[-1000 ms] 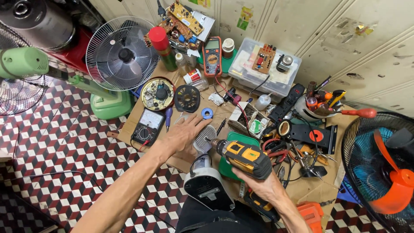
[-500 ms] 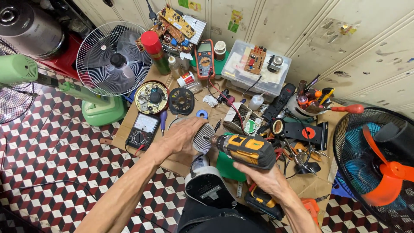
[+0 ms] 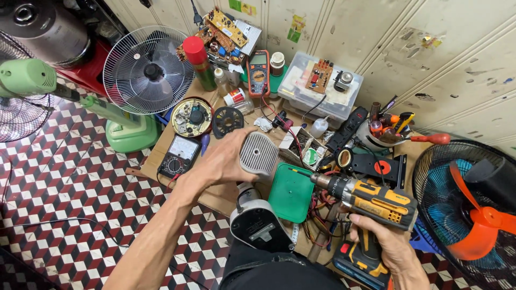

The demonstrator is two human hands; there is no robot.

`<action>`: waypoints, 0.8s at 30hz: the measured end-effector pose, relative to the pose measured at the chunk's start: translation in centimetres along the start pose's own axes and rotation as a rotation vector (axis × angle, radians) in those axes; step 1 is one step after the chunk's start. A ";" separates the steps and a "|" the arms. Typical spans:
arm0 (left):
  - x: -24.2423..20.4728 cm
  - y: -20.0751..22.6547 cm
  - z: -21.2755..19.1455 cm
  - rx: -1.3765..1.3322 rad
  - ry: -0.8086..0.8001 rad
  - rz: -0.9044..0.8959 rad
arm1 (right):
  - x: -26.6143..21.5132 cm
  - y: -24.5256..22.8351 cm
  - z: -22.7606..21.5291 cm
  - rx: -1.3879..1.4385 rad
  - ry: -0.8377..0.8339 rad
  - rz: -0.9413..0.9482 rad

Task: Disassemble an electric fan motor housing and components using a power drill and hands.

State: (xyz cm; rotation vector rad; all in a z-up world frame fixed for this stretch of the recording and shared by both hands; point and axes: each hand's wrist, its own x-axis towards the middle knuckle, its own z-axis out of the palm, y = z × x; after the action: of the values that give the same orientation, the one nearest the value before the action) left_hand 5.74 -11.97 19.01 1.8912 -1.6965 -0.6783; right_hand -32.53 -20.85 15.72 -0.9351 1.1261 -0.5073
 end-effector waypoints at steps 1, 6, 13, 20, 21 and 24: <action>-0.1 1.2 -1.1 -0.020 0.013 -0.079 | 0.3 0.5 -0.1 0.020 0.004 -0.009; -1.8 2.4 -5.9 -0.043 0.236 -0.092 | 4.5 6.0 -0.2 0.043 -0.083 0.097; -7.3 -0.2 -7.1 0.043 0.547 -0.358 | 9.4 10.0 3.4 0.200 -0.229 0.142; -13.3 -4.2 -0.8 0.083 0.581 -0.632 | 12.7 12.9 4.2 0.239 -0.264 0.261; -13.7 -4.2 -0.1 0.064 0.576 -0.688 | 12.6 12.8 4.1 0.210 -0.198 0.312; -14.8 -3.7 1.7 0.019 0.598 -0.754 | 13.5 14.6 2.8 0.098 -0.075 0.362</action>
State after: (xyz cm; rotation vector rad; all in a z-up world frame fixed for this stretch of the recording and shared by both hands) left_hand 5.93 3.06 15.80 2.4259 -0.6097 -0.2830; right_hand -26.32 -22.15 -3.34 -0.6402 1.1599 -0.2270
